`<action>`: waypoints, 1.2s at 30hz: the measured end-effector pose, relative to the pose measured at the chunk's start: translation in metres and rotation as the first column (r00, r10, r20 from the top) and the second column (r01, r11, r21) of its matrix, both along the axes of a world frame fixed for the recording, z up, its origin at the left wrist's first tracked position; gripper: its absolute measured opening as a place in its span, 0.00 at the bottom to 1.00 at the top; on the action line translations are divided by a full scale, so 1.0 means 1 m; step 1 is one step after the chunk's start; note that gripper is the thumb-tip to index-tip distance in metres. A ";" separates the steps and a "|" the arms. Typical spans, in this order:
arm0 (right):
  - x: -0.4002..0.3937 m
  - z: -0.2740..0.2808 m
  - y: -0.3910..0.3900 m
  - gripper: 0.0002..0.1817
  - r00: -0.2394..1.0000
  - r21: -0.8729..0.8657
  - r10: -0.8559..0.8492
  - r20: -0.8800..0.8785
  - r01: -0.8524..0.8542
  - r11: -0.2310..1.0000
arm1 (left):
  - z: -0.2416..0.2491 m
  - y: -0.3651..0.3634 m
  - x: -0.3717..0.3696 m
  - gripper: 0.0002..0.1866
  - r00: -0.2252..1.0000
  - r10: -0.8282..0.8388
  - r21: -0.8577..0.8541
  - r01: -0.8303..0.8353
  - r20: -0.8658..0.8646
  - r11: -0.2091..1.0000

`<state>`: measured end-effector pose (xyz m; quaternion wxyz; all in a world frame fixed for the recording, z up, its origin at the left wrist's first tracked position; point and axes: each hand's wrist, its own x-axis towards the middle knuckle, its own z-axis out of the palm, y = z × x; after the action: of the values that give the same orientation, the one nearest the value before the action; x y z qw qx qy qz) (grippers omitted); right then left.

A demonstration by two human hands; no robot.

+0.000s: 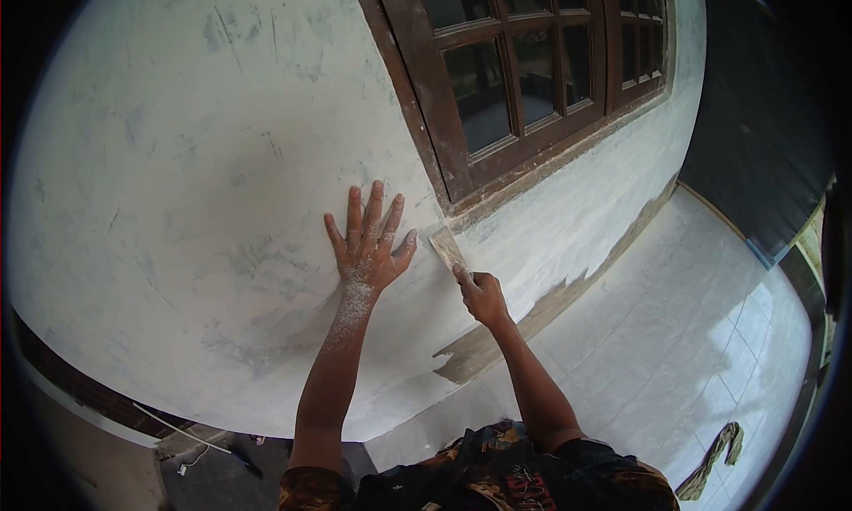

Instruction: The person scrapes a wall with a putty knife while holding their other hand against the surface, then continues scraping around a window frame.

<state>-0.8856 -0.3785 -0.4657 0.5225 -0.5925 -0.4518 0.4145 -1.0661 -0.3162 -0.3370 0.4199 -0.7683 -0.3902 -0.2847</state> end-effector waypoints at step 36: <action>0.009 0.015 -0.002 0.37 0.989 0.009 0.004 0.150 -0.005 1.000 | 0.000 0.001 0.000 0.37 1.000 0.017 0.004 -0.017 -0.006 1.000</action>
<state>-0.8768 -0.3809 -0.4507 0.4888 -0.6184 -0.4933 0.3678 -1.0662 -0.3154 -0.3375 0.4252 -0.7650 -0.3950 -0.2794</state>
